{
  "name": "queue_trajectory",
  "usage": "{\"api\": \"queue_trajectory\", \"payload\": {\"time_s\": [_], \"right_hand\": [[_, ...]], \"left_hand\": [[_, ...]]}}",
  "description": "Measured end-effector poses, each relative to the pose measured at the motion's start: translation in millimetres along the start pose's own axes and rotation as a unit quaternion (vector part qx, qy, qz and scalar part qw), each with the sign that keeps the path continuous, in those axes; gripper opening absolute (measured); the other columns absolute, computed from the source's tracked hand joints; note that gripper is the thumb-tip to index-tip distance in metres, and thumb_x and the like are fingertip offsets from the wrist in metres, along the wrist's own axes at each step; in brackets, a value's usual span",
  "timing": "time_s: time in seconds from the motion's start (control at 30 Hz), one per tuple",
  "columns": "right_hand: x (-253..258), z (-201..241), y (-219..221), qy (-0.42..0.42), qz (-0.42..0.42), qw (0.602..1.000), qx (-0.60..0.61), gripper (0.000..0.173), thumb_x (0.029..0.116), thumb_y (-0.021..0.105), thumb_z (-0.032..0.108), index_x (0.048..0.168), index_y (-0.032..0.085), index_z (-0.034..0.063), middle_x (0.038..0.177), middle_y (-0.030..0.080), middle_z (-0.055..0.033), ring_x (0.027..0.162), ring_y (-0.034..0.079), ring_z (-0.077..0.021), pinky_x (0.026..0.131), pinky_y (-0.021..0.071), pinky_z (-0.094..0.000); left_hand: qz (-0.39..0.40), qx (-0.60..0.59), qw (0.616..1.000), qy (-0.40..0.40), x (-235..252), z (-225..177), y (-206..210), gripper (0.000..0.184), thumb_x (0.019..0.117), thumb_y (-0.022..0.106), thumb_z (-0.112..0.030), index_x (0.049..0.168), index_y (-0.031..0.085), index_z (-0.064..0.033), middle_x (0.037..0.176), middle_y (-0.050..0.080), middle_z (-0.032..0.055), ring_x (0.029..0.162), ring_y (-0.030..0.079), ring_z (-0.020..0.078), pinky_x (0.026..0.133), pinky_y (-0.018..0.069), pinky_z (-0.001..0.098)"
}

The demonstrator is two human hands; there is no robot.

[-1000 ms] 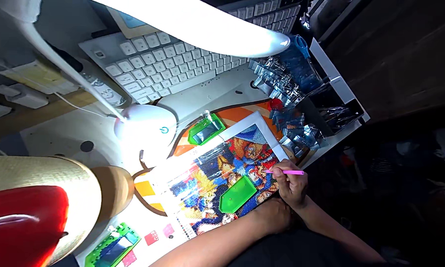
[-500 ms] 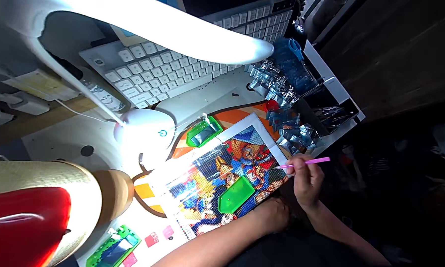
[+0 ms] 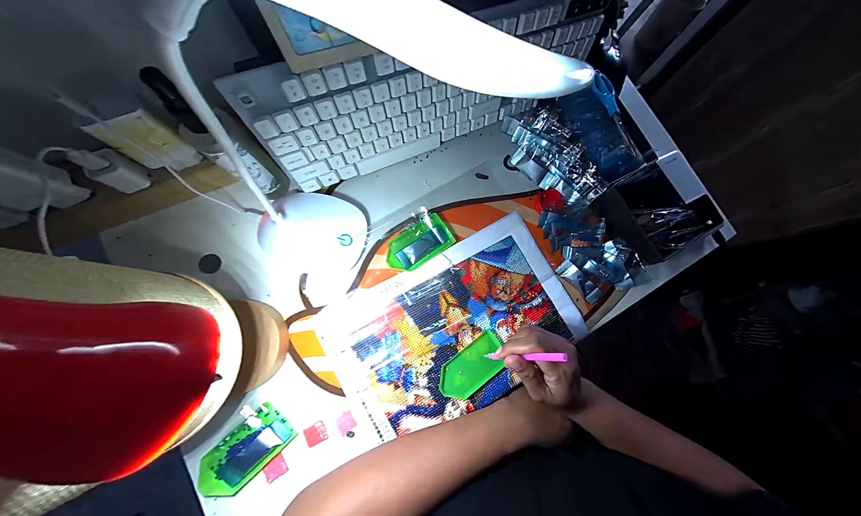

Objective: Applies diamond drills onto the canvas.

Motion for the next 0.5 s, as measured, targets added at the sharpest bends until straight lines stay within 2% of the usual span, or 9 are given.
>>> {"api": "queue_trajectory", "payload": {"time_s": [0.17,0.3,0.4,0.5], "right_hand": [[10,0,12,-0.006,0.029,1.0,-0.005,0.031,0.1058,0.053,0.03,0.1,0.071,0.0047,0.095,0.073,-0.0058,0.097,0.07,-0.0136,0.091,0.0564,-0.0289],[12,0,14,0.0,0.04,0.999,-0.018,0.031,0.1058,0.053,0.029,0.1,0.071,0.0043,0.094,0.073,-0.0055,0.096,0.07,-0.0128,0.091,0.0566,-0.0278],[12,2,15,0.002,0.049,0.998,-0.028,0.03,0.1052,0.055,0.029,0.102,0.071,0.0046,0.096,0.073,-0.0061,0.098,0.07,-0.0138,0.094,0.0562,-0.029],[12,1,17,-0.002,0.057,0.998,-0.033,0.031,0.1048,0.056,0.03,0.102,0.072,0.0045,0.096,0.073,-0.007,0.1,0.07,-0.0151,0.095,0.0563,-0.0304]], "left_hand": [[0.076,-0.051,0.995,-0.04,0,1,1,0.027,0.1005,0.061,-0.02,0.112,0.07,0.0028,0.113,0.069,0.0238,0.114,0.064,0.0381,0.098,0.048,0.0574],[0.071,-0.034,0.996,-0.028,2,2,3,0.027,0.1004,0.061,-0.021,0.111,0.069,0.0022,0.113,0.069,0.0231,0.114,0.064,0.0376,0.096,0.0485,0.0566],[0.052,-0.072,0.996,-0.017,8,6,12,0.03,0.1005,0.061,-0.021,0.118,0.068,0.0016,0.118,0.067,0.0235,0.116,0.062,0.0376,0.097,0.0473,0.0565],[0.073,-0.103,0.991,-0.038,7,8,14,0.033,0.1009,0.06,-0.023,0.122,0.067,0.0015,0.121,0.067,0.0241,0.119,0.062,0.0381,0.1,0.0469,0.0582]]}}
Point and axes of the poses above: each hand's wrist, its own x-axis towards the middle knuckle, its own y-axis out of the palm, z = x × y, the point moved 6 cm from there along x, towards the middle knuckle
